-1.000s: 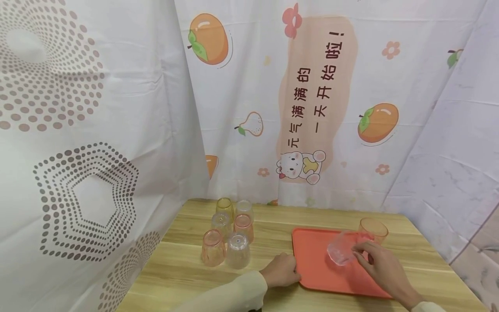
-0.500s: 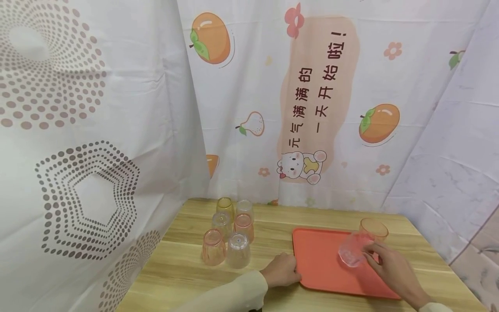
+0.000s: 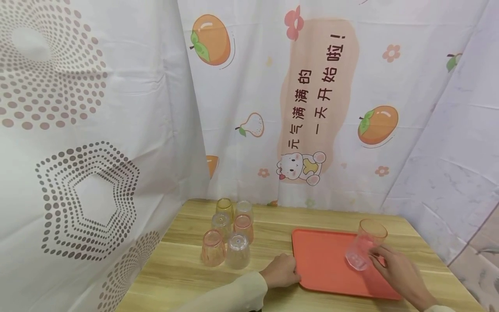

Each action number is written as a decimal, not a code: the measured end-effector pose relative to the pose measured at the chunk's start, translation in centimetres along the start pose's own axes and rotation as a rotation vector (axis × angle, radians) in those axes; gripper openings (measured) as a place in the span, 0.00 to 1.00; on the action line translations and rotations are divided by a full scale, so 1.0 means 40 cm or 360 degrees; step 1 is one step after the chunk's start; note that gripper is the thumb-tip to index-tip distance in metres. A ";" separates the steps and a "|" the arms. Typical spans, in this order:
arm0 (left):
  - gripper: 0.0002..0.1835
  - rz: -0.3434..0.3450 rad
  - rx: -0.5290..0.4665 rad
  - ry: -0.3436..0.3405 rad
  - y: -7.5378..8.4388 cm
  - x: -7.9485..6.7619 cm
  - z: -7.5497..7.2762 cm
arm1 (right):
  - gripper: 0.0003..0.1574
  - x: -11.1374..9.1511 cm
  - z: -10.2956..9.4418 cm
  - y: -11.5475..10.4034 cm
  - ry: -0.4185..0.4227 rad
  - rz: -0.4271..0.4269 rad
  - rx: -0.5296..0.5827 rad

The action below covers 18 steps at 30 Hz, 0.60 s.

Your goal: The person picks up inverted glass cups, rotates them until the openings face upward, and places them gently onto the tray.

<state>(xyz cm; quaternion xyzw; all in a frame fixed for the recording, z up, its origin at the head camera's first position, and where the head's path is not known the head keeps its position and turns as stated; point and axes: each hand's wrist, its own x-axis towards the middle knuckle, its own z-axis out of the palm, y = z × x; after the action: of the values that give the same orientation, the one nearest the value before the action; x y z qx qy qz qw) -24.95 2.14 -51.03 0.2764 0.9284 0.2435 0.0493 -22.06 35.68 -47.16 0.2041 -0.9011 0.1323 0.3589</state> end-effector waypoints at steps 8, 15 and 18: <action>0.26 -0.0047 0.0002 -0.0015 0.003 0.001 0.000 | 0.18 -0.009 -0.010 0.022 -0.0048 0.0011 -0.0067; 0.26 -0.0050 -0.0015 -0.0010 0.003 0.000 0.001 | 0.18 -0.019 -0.018 0.033 -0.0054 0.0000 -0.0108; 0.27 -0.0044 -0.0033 -0.0012 0.001 0.001 0.003 | 0.18 -0.021 -0.023 0.035 -0.0062 -0.0001 -0.0124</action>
<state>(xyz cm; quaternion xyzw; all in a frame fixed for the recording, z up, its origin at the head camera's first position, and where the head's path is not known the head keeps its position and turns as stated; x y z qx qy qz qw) -24.94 2.26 -51.12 0.2639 0.9293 0.2515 0.0590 -21.59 37.50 -47.21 0.1930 -0.9123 0.0930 0.3489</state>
